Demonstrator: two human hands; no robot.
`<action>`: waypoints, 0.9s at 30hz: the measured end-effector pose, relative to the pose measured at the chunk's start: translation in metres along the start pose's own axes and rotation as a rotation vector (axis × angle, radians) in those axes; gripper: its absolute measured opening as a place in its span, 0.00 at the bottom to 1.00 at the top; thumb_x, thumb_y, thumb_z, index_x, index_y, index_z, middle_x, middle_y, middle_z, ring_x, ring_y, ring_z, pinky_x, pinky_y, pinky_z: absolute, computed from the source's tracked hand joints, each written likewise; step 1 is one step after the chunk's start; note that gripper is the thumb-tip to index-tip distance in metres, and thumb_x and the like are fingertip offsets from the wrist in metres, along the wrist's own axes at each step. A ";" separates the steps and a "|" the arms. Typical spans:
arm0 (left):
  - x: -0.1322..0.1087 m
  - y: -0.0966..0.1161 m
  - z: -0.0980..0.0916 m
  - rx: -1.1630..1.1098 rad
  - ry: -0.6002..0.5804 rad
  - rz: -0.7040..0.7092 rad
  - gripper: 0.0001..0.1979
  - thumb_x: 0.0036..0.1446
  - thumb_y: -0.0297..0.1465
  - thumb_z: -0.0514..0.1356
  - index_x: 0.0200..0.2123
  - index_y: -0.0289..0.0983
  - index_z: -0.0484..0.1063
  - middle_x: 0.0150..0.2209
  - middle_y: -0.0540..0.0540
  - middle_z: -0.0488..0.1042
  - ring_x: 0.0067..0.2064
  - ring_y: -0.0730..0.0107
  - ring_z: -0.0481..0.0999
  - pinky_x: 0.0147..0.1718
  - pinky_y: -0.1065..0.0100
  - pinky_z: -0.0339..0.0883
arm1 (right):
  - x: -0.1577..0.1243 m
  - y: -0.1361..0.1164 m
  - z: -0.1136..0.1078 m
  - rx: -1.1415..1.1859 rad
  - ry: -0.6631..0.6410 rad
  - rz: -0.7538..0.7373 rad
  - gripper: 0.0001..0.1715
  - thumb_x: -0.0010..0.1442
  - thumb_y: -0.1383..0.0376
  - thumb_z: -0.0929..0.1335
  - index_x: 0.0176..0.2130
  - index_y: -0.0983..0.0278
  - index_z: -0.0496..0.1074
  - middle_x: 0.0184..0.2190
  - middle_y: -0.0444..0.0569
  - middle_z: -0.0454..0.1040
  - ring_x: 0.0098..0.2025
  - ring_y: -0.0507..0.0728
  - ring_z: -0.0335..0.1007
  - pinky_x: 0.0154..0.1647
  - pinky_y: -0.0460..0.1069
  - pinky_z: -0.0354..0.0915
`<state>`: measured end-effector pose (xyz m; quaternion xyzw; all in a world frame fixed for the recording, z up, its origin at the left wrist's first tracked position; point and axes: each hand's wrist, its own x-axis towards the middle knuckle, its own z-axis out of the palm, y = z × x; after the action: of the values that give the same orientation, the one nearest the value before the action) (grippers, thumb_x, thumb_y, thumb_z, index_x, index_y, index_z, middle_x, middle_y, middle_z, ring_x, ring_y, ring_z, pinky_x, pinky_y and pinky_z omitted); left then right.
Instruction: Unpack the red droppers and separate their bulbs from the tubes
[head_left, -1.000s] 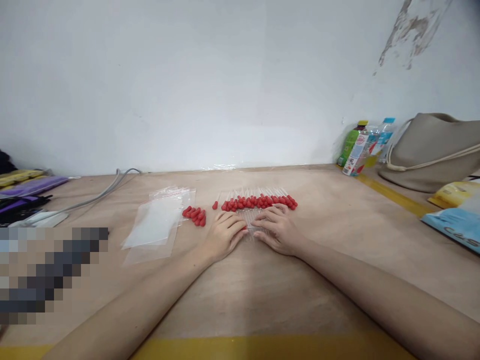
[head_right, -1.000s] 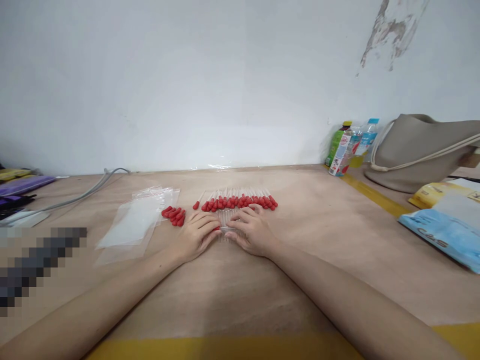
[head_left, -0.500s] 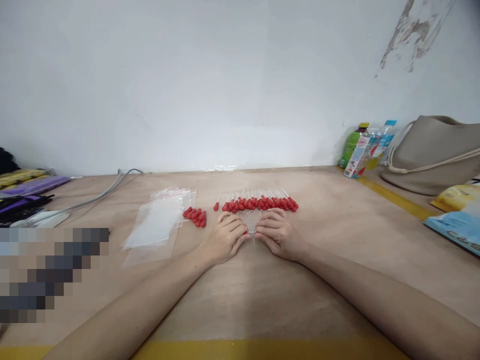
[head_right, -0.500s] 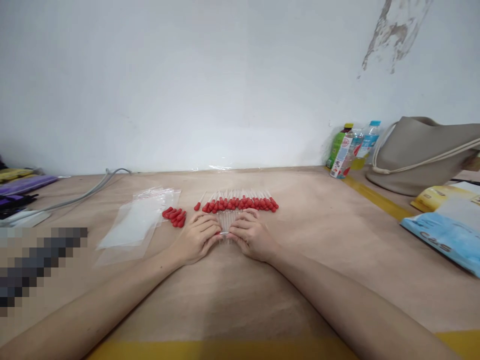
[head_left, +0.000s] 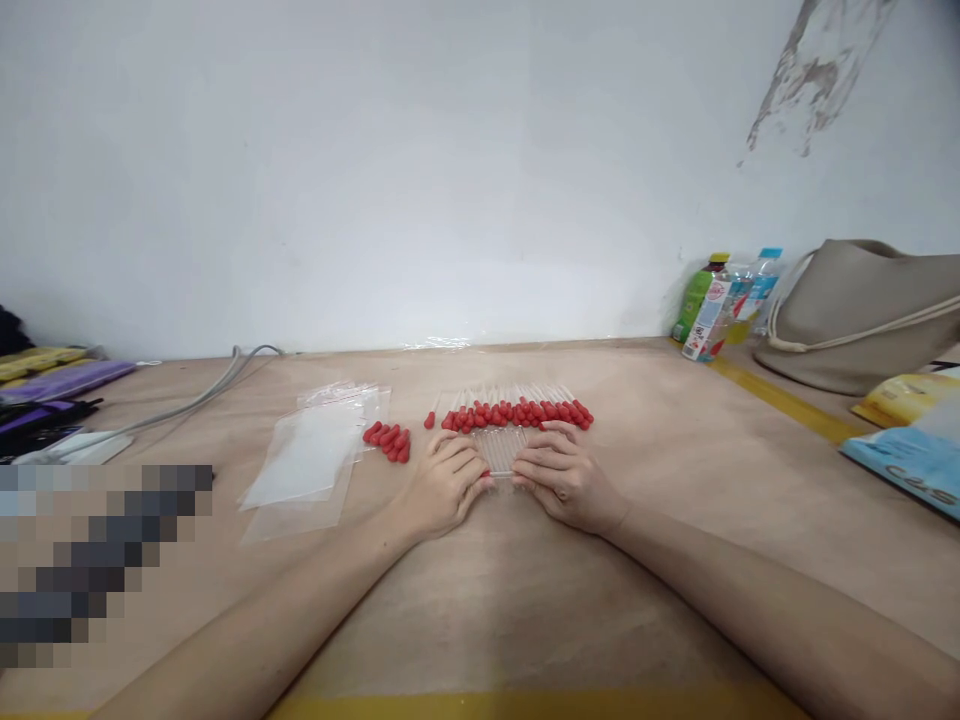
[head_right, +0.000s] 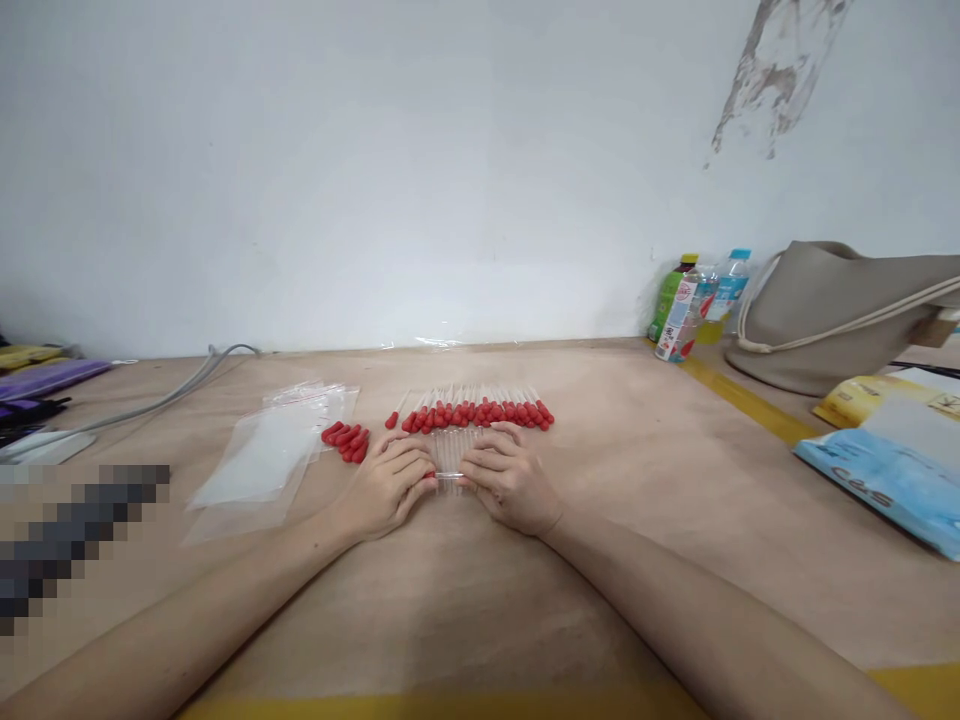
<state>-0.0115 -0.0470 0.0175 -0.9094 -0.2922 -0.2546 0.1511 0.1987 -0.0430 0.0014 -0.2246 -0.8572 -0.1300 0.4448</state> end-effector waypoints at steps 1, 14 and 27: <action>0.000 0.000 0.000 0.002 0.002 0.004 0.11 0.59 0.32 0.49 0.29 0.36 0.67 0.30 0.47 0.72 0.41 0.66 0.68 0.47 0.59 0.55 | 0.000 0.000 0.000 0.000 0.003 0.000 0.05 0.55 0.68 0.66 0.33 0.61 0.71 0.31 0.42 0.76 0.37 0.52 0.66 0.50 0.55 0.55; -0.017 -0.015 -0.003 -0.009 0.066 -0.204 0.12 0.60 0.29 0.46 0.28 0.36 0.66 0.28 0.47 0.68 0.34 0.69 0.67 0.37 0.64 0.60 | -0.009 0.016 -0.007 -0.094 0.108 0.255 0.07 0.55 0.65 0.66 0.34 0.60 0.74 0.30 0.45 0.75 0.34 0.53 0.66 0.41 0.51 0.57; -0.037 -0.076 -0.036 0.026 0.245 -0.722 0.11 0.53 0.28 0.51 0.41 0.37 0.64 0.34 0.47 0.68 0.35 0.68 0.70 0.35 0.65 0.65 | -0.012 0.018 0.000 -0.248 -0.131 0.642 0.09 0.51 0.69 0.62 0.31 0.62 0.71 0.26 0.43 0.73 0.30 0.52 0.66 0.36 0.49 0.50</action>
<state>-0.0972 -0.0196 0.0363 -0.7086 -0.5769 -0.3946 0.0968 0.2138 -0.0309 -0.0080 -0.5430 -0.7472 -0.0722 0.3764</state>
